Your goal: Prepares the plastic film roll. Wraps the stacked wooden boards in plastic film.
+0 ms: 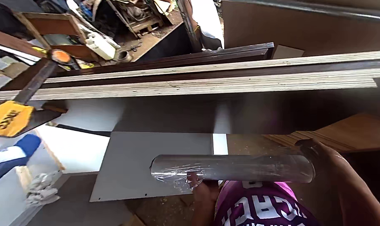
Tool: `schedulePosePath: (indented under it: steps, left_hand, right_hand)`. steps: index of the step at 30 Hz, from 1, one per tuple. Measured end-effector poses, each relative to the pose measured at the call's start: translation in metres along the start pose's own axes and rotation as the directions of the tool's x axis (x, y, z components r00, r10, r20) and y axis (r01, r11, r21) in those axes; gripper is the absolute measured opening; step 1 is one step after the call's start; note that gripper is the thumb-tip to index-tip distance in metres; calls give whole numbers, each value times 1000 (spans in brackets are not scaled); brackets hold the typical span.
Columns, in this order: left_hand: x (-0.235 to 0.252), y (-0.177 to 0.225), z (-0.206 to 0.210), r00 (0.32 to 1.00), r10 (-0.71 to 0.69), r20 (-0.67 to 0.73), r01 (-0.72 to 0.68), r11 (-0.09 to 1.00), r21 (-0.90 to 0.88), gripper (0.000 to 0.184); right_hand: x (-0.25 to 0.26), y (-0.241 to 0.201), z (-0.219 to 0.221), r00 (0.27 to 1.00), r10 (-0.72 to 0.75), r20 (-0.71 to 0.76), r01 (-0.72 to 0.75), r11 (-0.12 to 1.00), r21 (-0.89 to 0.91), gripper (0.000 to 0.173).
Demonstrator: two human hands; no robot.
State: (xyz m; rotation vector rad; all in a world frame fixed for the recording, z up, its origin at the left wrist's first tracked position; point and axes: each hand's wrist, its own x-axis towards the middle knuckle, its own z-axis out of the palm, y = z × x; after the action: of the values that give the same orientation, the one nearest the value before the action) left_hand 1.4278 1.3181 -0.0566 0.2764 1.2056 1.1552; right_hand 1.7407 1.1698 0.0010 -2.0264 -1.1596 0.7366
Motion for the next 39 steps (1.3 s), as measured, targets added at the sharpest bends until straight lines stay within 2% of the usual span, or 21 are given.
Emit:
schedulePosePath:
  steps: [2,5,7,10,14,20,23,27,29,32,36,39]
  left_hand:
    - [0,-3,8,999,-28,43,27,999,17,62]
    - [2,-13,13,992,-86,89,80,995,60,61]
    - [2,-23,12,985,-108,132,95,990,99,61]
    - [-7,-38,12,970,-119,210,86,983,160,59]
    - [-23,-61,19,955,-174,239,119,966,229,60]
    - [-55,-114,30,952,-284,117,231,913,337,66]
    - [-66,-139,28,943,-328,63,289,896,337,63]
    - [-78,-160,20,929,-370,26,342,882,325,63]
    - [-90,-158,16,932,-361,12,341,891,300,64]
    - [-106,-144,16,958,-284,37,267,932,244,62]
    - [-107,-109,18,991,-133,28,124,968,219,55]
    - [-90,-83,18,1000,-21,15,17,971,240,55]
  right_hand:
    - [-13,-2,3,979,204,-11,-204,979,-10,28]
    - [-30,1,4,916,400,-6,-400,916,-35,26]
    - [-43,9,1,884,467,-12,-467,884,-11,29]
    - [-67,32,-4,871,487,-57,-475,867,149,30]
    - [-98,69,-7,858,492,-146,-406,824,395,28]
    - [-146,128,-16,845,459,-274,-209,755,621,19]
    - [-160,160,-22,836,479,-267,-185,705,685,18]
    - [-162,175,-21,808,487,-333,-161,726,668,15]
    - [-161,175,-25,812,433,-392,-88,754,651,15]
    - [-156,172,-40,862,257,-437,83,779,621,14]
    - [-134,148,-45,892,53,-450,267,740,617,11]
    - [-115,115,-33,893,-3,-450,319,710,628,10]
